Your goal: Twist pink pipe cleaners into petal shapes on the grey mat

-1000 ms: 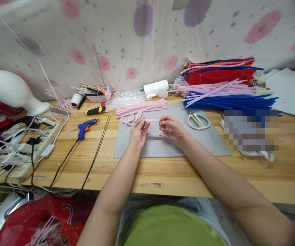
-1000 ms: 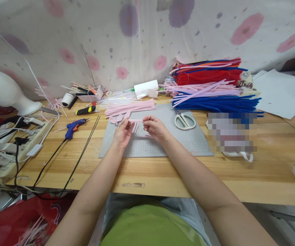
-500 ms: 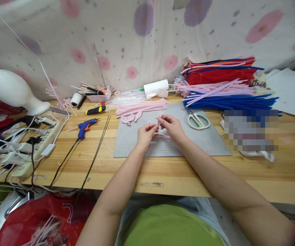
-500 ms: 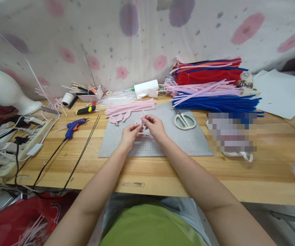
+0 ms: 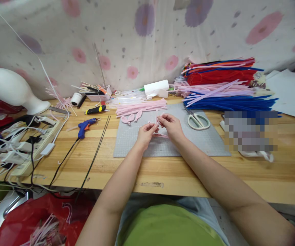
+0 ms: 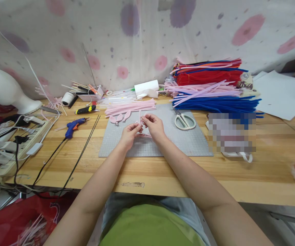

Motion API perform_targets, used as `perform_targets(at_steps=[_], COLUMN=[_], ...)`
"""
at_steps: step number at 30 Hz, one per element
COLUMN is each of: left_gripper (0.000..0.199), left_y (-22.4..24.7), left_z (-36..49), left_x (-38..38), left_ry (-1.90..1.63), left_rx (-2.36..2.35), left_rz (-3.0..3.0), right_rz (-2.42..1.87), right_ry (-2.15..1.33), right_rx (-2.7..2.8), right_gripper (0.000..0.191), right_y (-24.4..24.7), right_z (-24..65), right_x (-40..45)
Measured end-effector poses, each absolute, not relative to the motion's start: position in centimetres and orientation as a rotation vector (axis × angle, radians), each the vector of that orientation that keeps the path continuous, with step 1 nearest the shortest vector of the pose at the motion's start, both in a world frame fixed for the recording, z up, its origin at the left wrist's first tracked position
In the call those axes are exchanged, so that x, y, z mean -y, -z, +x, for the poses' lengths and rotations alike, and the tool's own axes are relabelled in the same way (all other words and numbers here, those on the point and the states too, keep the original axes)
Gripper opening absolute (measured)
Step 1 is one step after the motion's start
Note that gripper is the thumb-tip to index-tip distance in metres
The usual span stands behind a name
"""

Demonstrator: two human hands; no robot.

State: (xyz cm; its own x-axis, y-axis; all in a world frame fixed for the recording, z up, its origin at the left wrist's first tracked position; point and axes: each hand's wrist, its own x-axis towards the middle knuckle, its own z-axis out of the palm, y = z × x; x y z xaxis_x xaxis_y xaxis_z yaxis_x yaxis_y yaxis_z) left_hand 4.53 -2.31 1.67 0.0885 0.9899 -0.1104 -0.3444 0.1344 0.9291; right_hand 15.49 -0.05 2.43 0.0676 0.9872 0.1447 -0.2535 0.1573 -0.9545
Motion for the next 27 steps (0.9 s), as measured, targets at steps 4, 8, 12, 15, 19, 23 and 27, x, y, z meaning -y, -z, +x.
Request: perform_targets(at_steps=[4, 8, 12, 15, 19, 23, 27], left_gripper=[0.03, 0.027, 0.023, 0.02, 0.019, 0.021, 0.019], left_y=[-1.6, -1.1, -0.6, -0.2, -0.5, -1.0, -0.9], left_z=[4.7, 4.6, 4.2, 3.9, 4.0, 4.0, 3.6], left_x=[2.2, 2.1, 1.9, 2.0, 2.1, 1.9, 1.8], left_ry=[-1.238, -1.23, -1.17, -1.04, -1.105, -1.242, -1.197], left_rx=[-0.995, -1.077, -1.12, -1.179, -1.207, -1.214, -1.295], left_rz=[0.912, 1.016, 1.184, 1.44, 1.37, 1.096, 1.245], right_rz=[-0.965, -1.004, -1.011, -1.016, -1.039, -1.047, -1.062], right_ry=[-1.152, -1.185, -1.161, -1.12, -1.026, -1.235, -1.393], right_rx=[1.061, 1.038, 1.05, 1.012, 0.96, 1.063, 1.298], right_gripper=[0.017, 0.019, 0.02, 0.021, 0.023, 0.028, 0.027], right_y=[-2.6, -2.8, -3.2, -3.6, -3.7, -3.0, -2.1], right_z=[15.4, 15.9, 16.7, 17.7, 19.1, 18.7, 16.7], right_x=[-0.2, -0.7, -1.2, -1.7, -2.0, -1.0, -0.1])
